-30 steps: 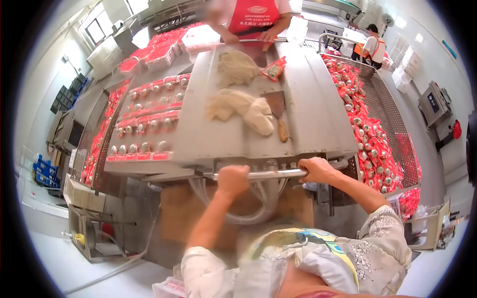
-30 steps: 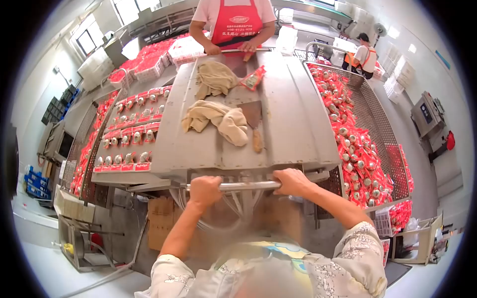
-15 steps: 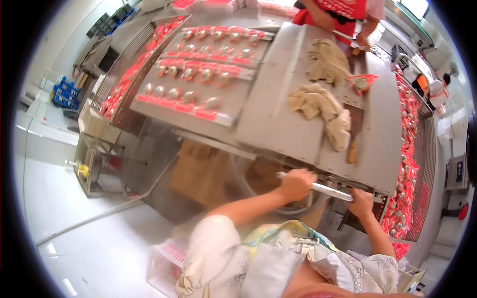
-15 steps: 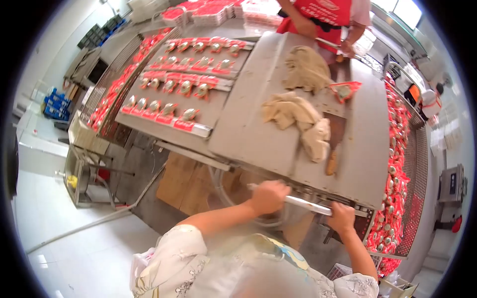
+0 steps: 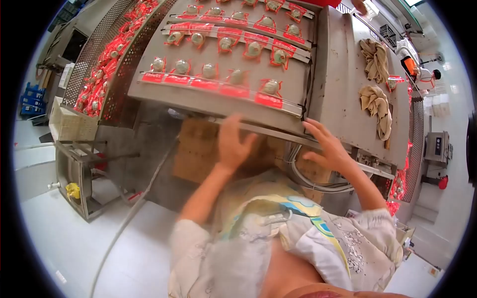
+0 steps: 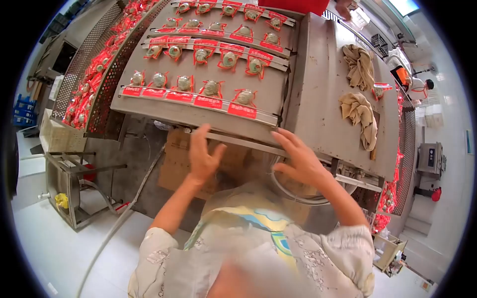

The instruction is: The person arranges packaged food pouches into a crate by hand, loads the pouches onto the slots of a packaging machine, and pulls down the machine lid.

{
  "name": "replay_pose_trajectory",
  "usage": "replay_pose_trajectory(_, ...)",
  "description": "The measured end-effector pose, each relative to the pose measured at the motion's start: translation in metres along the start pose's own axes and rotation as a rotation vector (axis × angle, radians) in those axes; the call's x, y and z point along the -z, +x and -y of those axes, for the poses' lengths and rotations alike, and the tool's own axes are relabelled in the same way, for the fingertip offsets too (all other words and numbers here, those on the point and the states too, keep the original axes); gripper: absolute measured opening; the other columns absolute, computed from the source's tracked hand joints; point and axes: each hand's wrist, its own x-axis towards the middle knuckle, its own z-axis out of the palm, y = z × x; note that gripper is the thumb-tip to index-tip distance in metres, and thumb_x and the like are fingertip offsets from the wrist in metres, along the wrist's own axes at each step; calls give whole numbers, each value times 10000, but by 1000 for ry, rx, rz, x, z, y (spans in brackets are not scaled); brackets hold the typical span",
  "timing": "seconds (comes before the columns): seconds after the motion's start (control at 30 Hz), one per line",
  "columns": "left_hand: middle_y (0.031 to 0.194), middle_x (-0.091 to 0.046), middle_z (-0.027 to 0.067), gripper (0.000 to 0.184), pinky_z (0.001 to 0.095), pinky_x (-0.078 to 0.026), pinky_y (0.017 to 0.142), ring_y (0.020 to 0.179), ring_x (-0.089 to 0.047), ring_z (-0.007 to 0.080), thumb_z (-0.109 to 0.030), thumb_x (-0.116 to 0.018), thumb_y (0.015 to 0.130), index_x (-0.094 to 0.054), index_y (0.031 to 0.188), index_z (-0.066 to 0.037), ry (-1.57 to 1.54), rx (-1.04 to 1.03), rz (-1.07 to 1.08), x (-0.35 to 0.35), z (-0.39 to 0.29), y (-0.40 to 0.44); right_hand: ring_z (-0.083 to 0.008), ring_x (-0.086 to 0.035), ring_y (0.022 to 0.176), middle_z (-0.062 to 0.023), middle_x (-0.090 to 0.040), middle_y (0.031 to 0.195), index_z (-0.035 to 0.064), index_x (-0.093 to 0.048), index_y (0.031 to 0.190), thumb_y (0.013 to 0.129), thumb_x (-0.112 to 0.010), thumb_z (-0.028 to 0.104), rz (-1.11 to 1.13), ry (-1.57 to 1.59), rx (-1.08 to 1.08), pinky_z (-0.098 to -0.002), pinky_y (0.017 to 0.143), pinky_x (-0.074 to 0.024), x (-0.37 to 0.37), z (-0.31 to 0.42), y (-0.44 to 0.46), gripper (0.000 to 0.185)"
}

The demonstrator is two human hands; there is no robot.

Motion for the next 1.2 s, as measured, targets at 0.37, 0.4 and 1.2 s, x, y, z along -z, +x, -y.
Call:
replay_pose_trajectory(0.37,1234,-490,268,750,492,-356,987,1166,-449,415,-437,-696,797,-416,1296,48,418,-21,-191,123,181,121,-539,-176,1344,-337,-72,1492,240,-256,1474,781,-557,670,-180,-151,-513,-547,1077,-240,-100,-6,205,869)
replay_pose_trajectory(0.4,1241,-481,281,817,505,-349,987,1167,-445,426,-497,-699,761,-410,1308,37,504,-6,-167,125,190,142,-526,-216,1334,-324,-116,1491,245,-280,1467,750,-539,727,-281,-170,-488,-537,1075,-240,-110,-6,220,903)
replay_pose_trajectory(1.2,1130,-607,66,535,294,-484,848,1002,-587,129,-378,-648,833,-560,1234,-36,-845,729,930,53,268,247,-191,-607,984,-111,-570,1192,36,-384,1363,847,-651,322,-166,973,-650,-240,707,-483,-107,21,340,648)
